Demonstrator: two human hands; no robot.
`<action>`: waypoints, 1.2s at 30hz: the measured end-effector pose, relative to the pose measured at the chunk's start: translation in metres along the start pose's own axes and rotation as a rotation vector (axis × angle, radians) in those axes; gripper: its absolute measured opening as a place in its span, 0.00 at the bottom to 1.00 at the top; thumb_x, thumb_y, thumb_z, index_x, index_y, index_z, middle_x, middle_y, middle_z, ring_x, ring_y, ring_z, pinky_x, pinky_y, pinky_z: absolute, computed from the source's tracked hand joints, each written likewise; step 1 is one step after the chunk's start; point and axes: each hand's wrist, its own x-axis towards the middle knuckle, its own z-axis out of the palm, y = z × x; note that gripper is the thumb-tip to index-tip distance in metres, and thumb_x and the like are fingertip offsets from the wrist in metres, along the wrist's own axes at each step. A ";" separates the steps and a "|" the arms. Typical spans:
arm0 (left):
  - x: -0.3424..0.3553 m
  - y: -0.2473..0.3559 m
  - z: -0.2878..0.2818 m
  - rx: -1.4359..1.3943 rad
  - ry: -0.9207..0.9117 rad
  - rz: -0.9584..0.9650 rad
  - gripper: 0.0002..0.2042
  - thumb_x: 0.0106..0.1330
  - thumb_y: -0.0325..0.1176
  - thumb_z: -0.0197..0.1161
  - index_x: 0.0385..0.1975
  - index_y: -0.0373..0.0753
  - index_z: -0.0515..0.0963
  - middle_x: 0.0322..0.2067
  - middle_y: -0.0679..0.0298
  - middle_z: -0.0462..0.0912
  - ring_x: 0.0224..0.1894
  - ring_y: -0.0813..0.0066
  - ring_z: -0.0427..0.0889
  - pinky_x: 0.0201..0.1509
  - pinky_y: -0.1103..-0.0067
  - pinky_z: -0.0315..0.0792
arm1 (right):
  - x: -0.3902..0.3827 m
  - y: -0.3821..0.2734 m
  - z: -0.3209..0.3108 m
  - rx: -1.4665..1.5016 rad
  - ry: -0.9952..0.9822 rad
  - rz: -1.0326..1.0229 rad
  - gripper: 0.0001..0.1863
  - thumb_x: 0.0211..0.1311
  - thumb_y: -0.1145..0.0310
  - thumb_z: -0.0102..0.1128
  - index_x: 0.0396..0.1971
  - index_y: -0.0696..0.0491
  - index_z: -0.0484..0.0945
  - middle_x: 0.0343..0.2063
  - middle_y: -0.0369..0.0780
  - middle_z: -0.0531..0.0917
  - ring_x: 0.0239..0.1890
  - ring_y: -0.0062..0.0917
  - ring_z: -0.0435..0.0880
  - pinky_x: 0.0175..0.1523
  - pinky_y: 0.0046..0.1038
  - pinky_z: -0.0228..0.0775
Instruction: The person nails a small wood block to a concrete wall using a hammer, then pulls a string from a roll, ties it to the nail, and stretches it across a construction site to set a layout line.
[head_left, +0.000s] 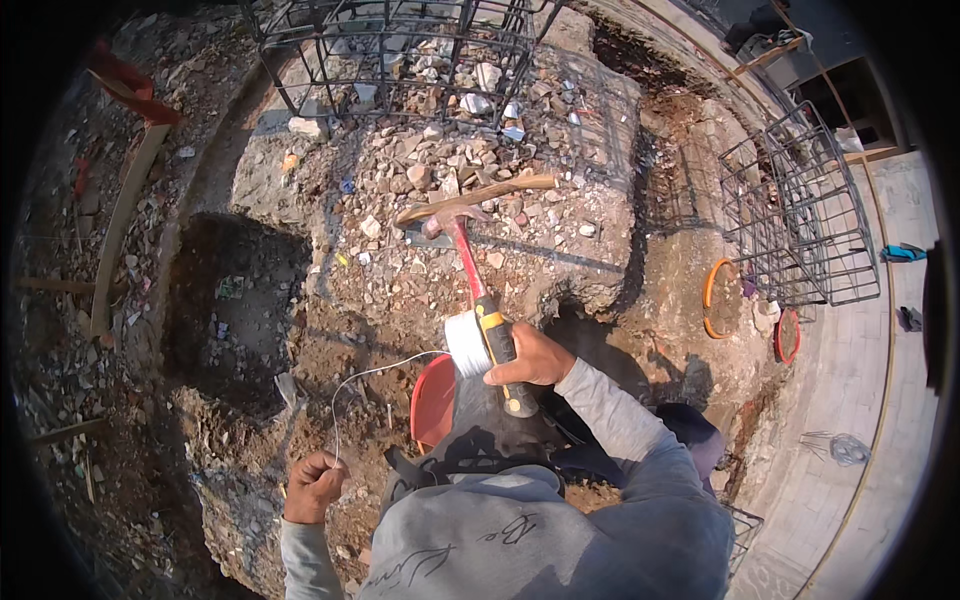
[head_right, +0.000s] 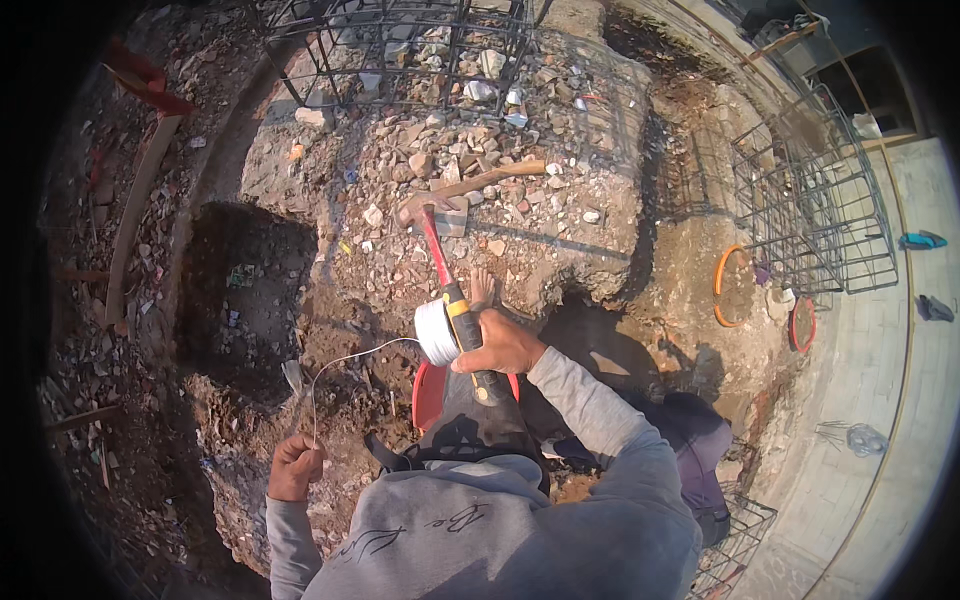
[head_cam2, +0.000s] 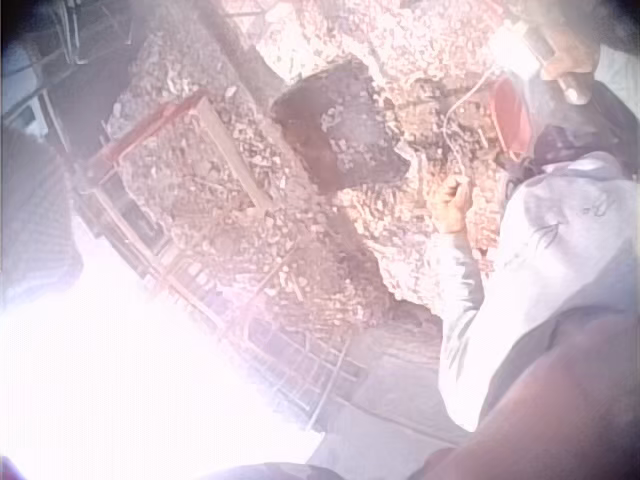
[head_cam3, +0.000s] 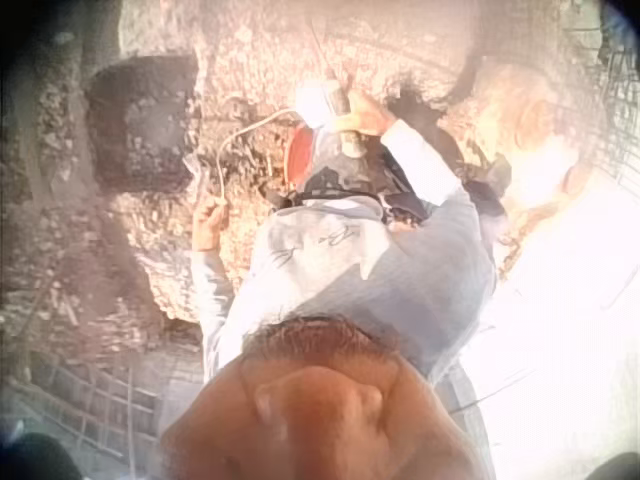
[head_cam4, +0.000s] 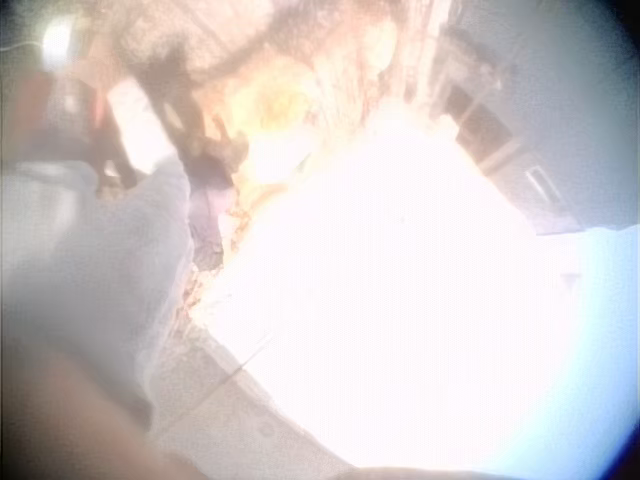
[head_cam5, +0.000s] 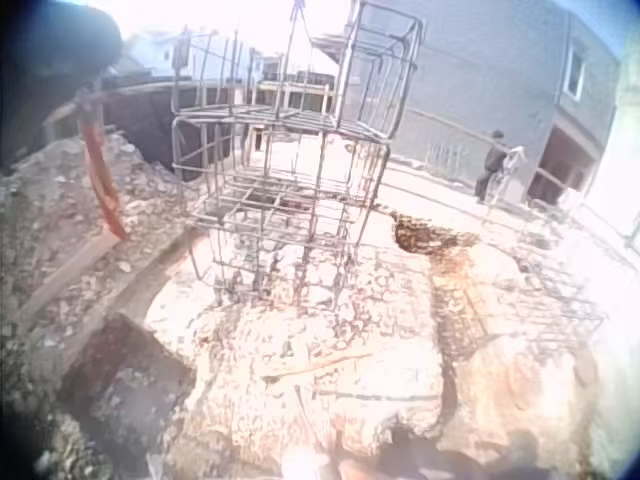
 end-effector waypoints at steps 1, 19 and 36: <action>0.019 0.004 0.015 0.008 -0.031 -0.022 0.07 0.64 0.33 0.64 0.28 0.37 0.77 0.17 0.73 0.73 0.15 0.88 0.62 0.17 0.85 0.55 | -0.007 -0.003 -0.020 0.046 0.107 -0.126 0.21 0.43 0.64 0.71 0.37 0.59 0.76 0.28 0.34 0.78 0.32 0.20 0.75 0.41 0.26 0.69; 0.241 0.240 0.236 -0.110 -0.243 0.071 0.14 0.64 0.40 0.67 0.28 0.34 0.77 0.12 0.74 0.64 0.12 0.88 0.55 0.15 0.83 0.50 | -0.066 -0.156 -0.311 0.298 0.697 -0.140 0.14 0.51 0.70 0.67 0.37 0.58 0.78 0.30 0.35 0.81 0.32 0.18 0.79 0.39 0.24 0.72; 0.398 0.398 0.451 -0.168 -0.503 0.389 0.13 0.69 0.39 0.62 0.28 0.38 0.72 0.13 0.75 0.59 0.13 0.88 0.51 0.14 0.85 0.46 | -0.148 -0.150 -0.513 0.442 1.156 -0.219 0.14 0.50 0.71 0.67 0.38 0.57 0.80 0.29 0.34 0.82 0.29 0.17 0.79 0.36 0.23 0.70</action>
